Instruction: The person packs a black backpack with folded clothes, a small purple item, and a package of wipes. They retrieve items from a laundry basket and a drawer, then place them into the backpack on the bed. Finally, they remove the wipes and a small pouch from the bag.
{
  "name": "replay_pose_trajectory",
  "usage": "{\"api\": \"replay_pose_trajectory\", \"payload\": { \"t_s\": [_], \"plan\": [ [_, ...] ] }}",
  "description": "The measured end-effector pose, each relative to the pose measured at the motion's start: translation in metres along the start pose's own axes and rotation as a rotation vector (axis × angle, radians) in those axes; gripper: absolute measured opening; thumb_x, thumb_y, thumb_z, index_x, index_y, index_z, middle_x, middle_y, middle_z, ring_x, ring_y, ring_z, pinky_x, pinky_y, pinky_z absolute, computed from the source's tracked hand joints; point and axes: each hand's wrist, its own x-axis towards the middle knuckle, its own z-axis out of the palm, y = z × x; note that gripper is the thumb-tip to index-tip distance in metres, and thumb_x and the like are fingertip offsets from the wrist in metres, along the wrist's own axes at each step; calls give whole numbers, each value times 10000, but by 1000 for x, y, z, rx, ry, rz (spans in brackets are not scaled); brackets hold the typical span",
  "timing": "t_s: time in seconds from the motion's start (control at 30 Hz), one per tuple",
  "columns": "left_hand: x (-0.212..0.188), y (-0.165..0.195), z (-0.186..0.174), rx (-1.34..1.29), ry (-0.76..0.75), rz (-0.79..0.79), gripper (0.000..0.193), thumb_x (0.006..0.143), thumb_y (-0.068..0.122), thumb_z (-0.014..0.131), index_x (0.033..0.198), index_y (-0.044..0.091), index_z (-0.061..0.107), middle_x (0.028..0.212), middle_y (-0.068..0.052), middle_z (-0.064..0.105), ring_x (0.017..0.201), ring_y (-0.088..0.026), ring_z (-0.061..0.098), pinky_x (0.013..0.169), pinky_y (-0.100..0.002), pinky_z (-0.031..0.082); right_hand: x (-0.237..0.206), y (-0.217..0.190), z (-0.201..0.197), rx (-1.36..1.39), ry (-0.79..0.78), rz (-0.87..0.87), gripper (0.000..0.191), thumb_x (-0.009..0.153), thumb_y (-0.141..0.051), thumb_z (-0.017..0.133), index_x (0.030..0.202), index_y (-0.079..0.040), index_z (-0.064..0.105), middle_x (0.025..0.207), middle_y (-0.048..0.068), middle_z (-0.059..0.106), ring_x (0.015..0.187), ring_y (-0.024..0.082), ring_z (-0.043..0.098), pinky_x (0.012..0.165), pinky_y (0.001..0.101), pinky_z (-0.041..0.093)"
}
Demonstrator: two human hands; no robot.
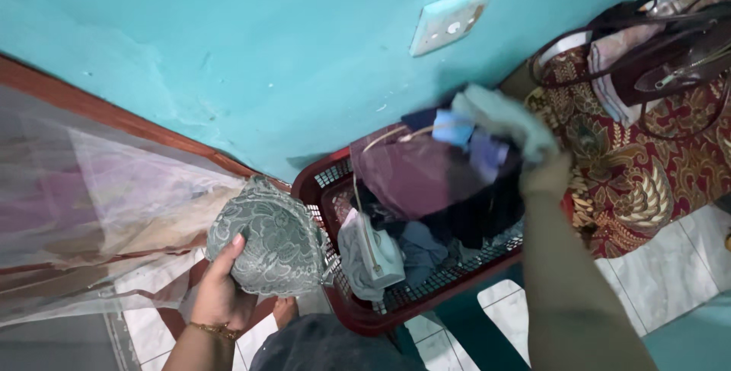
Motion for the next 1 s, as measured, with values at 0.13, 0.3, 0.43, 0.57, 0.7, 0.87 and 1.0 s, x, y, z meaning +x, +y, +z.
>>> {"api": "replay_pose_trajectory", "payload": {
  "t_s": [0.13,0.3,0.43,0.57,0.7,0.87,1.0],
  "plan": [
    [-6,4,6,-43,38,52,634,851,320,687,1414,65,544,1300,-117,664,1176,-305,632,1006,-500,481,-57,-2,12,-116,-757,54,452,890,-348,649,1277,-115,670,1319,205,670,1247,380,617,1058,458,489],
    [-23,9,22,34,139,286,608,799,164,734,1374,73,559,1255,-114,684,1112,-278,680,919,-464,558,-92,-30,5,-313,-911,199,482,961,-391,571,1372,-145,625,1446,220,575,1333,417,543,1121,514,421],
    [-49,17,38,116,68,422,574,804,102,758,1343,-1,589,1202,-153,707,1063,-286,695,910,-439,564,-132,-70,-21,215,-511,-59,789,818,-505,706,1432,-40,537,1404,222,577,1301,392,562,1090,455,452],
    [-97,28,47,79,-120,409,597,756,79,762,1328,36,596,1158,-125,731,1037,-267,712,899,-432,576,-183,-152,-53,1031,-1076,206,869,855,-634,548,1574,-195,334,1557,72,458,1396,283,451,1063,455,429],
    [-159,46,32,-13,-330,476,617,737,49,767,1331,51,601,1160,-116,726,1046,-244,702,908,-415,570,-237,-232,-104,1740,-1997,208,921,914,-788,427,1603,-191,298,1587,120,444,1380,396,516,956,659,524],
    [-259,72,-62,12,-306,464,541,763,64,786,1278,-27,647,1149,-143,742,1026,-257,713,900,-406,577,-324,-341,-173,1970,-1819,-72,1052,924,-761,475,1603,21,292,1557,232,455,1395,344,505,1149,498,460],
    [-356,85,-178,-17,-180,565,600,741,81,797,1311,-15,636,1171,-134,748,1046,-241,716,919,-379,571,-428,-425,-239,1719,-1644,-323,938,816,-645,568,1570,-168,275,1505,92,501,1351,256,524,1099,477,472]
  ]
}}
